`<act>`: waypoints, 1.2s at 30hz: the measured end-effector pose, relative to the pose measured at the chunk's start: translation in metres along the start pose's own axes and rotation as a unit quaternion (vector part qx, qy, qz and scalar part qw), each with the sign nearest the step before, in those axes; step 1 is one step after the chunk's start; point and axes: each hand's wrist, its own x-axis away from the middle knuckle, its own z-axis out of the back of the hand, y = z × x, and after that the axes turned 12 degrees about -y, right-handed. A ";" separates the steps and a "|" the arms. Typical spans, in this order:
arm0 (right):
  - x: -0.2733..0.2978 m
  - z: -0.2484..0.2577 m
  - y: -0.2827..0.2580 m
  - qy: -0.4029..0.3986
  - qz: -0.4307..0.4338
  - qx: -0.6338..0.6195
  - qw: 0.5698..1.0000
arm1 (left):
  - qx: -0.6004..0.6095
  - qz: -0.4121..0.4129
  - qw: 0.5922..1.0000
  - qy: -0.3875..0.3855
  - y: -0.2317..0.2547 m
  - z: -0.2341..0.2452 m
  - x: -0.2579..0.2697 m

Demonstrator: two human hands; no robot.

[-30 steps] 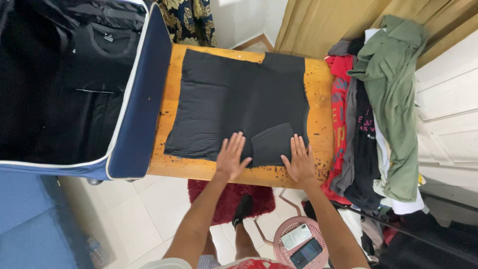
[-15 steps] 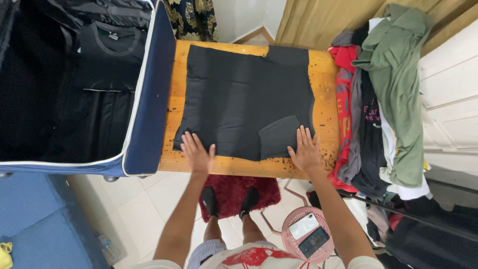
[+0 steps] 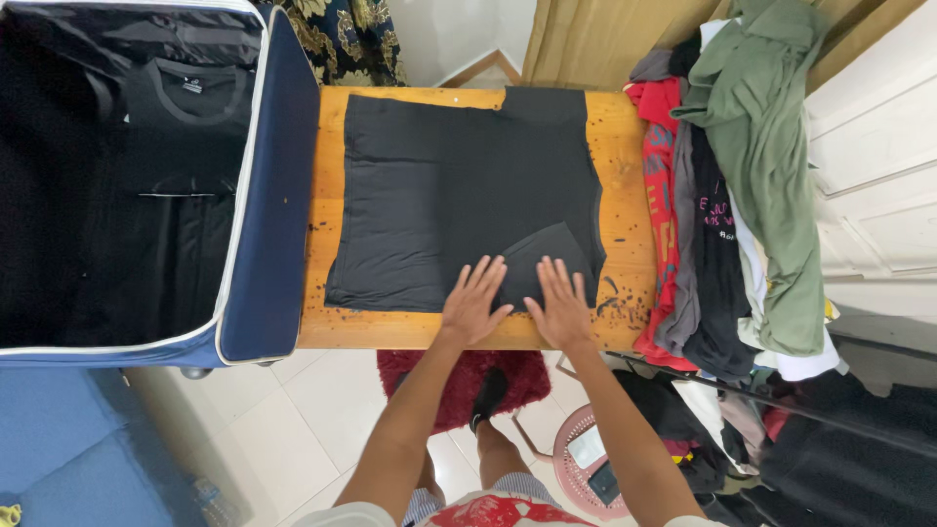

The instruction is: The person folds a black t-shirt on a wooden table, smoothing it out and folding it into a compact rectangle before placing it into an open suitcase. They then pick up a green t-shirt and begin to unfold and smooth it on the table.

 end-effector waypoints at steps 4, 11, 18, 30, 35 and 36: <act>0.009 0.004 0.019 0.015 -0.023 0.011 1.000 | -0.036 0.074 0.997 -0.001 -0.044 0.009 0.024; 0.006 0.004 0.021 -0.008 -0.034 -0.007 0.999 | -0.073 0.206 0.976 -0.008 -0.127 0.030 0.083; 0.003 0.004 0.020 -0.023 -0.049 -0.001 0.999 | -0.084 0.286 0.954 -0.035 -0.145 0.043 0.119; 0.032 -0.015 0.003 -0.058 -0.067 0.026 0.996 | -0.099 0.293 0.947 -0.079 -0.136 0.042 0.159; 0.040 -0.011 -0.010 -0.070 -0.083 0.035 0.993 | -0.089 0.292 0.948 -0.086 -0.138 0.040 0.168; 0.037 -0.007 -0.012 -0.088 -0.095 0.037 0.991 | -0.088 0.293 0.948 -0.091 -0.139 0.041 0.166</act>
